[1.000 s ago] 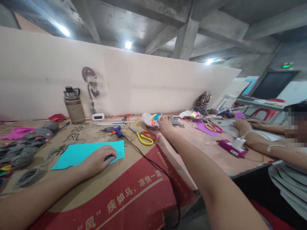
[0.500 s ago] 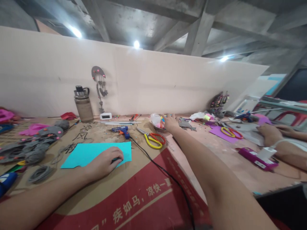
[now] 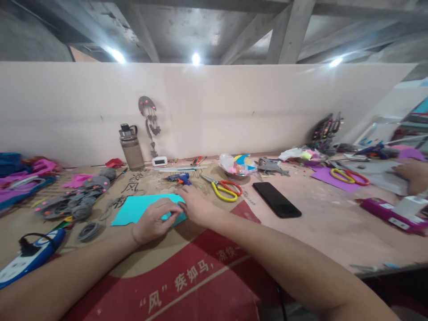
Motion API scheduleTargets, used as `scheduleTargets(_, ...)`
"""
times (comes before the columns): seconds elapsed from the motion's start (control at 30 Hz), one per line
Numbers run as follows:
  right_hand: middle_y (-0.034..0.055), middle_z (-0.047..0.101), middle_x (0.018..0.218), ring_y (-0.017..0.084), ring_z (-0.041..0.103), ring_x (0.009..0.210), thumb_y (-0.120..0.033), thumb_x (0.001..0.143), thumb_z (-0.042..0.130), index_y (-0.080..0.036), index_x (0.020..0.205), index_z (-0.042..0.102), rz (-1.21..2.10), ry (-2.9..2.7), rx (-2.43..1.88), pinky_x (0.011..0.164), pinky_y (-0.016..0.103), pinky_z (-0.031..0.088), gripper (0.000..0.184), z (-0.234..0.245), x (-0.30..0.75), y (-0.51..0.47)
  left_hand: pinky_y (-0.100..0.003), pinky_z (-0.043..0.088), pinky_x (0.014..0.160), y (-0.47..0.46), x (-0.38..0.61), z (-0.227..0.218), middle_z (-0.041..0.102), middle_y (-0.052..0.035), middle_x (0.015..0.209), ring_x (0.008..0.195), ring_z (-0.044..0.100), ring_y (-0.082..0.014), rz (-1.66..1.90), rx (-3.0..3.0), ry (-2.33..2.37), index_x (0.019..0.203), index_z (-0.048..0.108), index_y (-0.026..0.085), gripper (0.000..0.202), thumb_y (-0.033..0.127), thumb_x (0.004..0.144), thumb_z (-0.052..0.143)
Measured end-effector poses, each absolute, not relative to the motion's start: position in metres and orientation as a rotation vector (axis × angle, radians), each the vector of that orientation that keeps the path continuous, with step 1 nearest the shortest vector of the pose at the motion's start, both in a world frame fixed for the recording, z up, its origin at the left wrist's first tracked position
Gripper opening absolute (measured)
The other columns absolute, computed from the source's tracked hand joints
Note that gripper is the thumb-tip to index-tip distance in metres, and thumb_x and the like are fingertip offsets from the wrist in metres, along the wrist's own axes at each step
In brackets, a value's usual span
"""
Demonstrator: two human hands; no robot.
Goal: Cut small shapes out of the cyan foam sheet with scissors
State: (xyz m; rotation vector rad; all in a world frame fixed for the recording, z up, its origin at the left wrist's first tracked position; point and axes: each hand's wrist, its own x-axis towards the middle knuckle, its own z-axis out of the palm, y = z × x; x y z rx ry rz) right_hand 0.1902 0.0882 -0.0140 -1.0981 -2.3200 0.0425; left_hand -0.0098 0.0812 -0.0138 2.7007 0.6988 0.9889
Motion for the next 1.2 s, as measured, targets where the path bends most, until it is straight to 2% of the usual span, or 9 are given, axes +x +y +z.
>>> scheduleTargets(0.13,0.0187,0.066,0.12,0.031,0.062,0.11,-0.02,0.095,0.06,-0.013,0.12,0.066,0.072,-2.36,-1.279,0.096,0.048,0.052,0.027,-0.017,0.191,0.072,-0.033,0.049,0.082,0.087,-0.015,0.019,0.076,-0.0077,0.092,0.084,0.064,-0.0199,1.096,2.574,0.894,0.095,0.075,0.02,0.022,0.03,0.095,0.055)
scheduleTargets(0.27,0.0246,0.06,0.138,0.038,0.058,0.128,-0.034,0.097,0.064,-0.01,0.132,0.064,0.102,-2.346,-1.419,0.107,0.057,0.047,0.043,-0.014,0.194,0.065,-0.032,0.049,0.082,0.115,-0.023,0.05,0.075,-0.0055,0.095,0.084,0.063,-0.0191,1.056,2.43,1.212,0.101,0.074,0.02,0.021,0.028,0.093,0.057)
scheduleTargets(0.37,0.026,0.048,0.155,0.042,0.043,0.146,-0.044,0.1,0.058,-0.009,0.149,0.053,0.091,-2.397,-1.464,0.117,0.061,0.036,0.061,-0.015,0.184,0.058,-0.033,0.049,0.09,0.136,-0.034,0.045,0.075,-0.0083,0.1,0.097,0.066,-0.0228,0.878,2.438,1.401,0.096,0.073,0.018,0.016,0.025,0.088,0.062)
scheduleTargets(0.43,0.0253,0.042,0.16,0.043,0.04,0.148,-0.05,0.102,0.053,-0.01,0.155,0.048,0.055,-2.405,-1.521,0.118,0.063,0.034,0.066,-0.017,0.173,0.052,-0.038,0.049,0.095,0.143,-0.042,0.03,0.075,-0.0122,0.105,0.103,0.067,-0.0267,0.805,2.489,1.459,0.099,0.074,0.016,0.02,0.028,0.089,0.062)
scheduleTargets(0.6,0.02,0.04,0.163,0.04,0.04,0.149,-0.059,0.104,0.041,-0.014,0.157,0.046,0.045,-2.446,-1.644,0.117,0.06,0.034,0.07,-0.025,0.153,0.043,-0.041,0.045,0.109,0.14,-0.059,-0.012,0.071,-0.0145,0.128,0.122,0.063,-0.0288,0.617,2.606,1.614,0.122,0.069,0.017,0.034,0.03,0.093,0.059)
scheduleTargets(0.73,0.0165,0.044,0.162,0.038,0.042,0.146,-0.061,0.103,0.042,-0.017,0.153,0.052,0.065,-2.403,-1.661,0.115,0.06,0.033,0.067,-0.029,0.15,0.044,-0.045,0.039,0.115,0.135,-0.062,-0.022,0.064,-0.0199,0.14,0.134,0.056,-0.033,0.399,2.689,1.666,0.135,0.063,0.011,0.048,0.04,0.097,0.055)
scheduleTargets(0.9,0.0161,0.051,0.156,0.038,0.045,0.141,-0.061,0.102,0.046,-0.02,0.147,0.058,0.086,-2.329,-1.619,0.11,0.06,0.036,0.062,-0.035,0.153,0.048,-0.047,0.038,0.115,0.138,-0.063,-0.023,0.065,-0.0181,0.141,0.135,0.056,-0.0328,0.319,2.734,1.652,0.136,0.063,0.014,0.047,0.042,0.101,0.047)
scheduleTargets(1.07,0.0149,0.054,0.153,0.037,0.048,0.137,-0.057,0.102,0.049,-0.022,0.144,0.061,0.137,-2.284,-1.613,0.107,0.059,0.036,0.055,-0.036,0.155,0.052,-0.046,0.039,0.113,0.144,-0.062,-0.026,0.065,-0.0183,0.141,0.133,0.057,-0.0334,0.343,2.753,1.646,0.137,0.063,0.011,0.05,0.043,0.103,0.043)
scheduleTargets(1.2,0.0145,0.055,0.152,0.036,0.048,0.137,-0.053,0.103,0.05,-0.022,0.14,0.064,0.143,-2.267,-1.599,0.107,0.057,0.036,0.05,-0.035,0.158,0.053,-0.05,0.038,0.114,0.146,-0.06,-0.028,0.064,-0.0181,0.141,0.132,0.057,-0.0354,0.34,2.741,1.689,0.138,0.062,0.012,0.051,0.044,0.103,0.042)
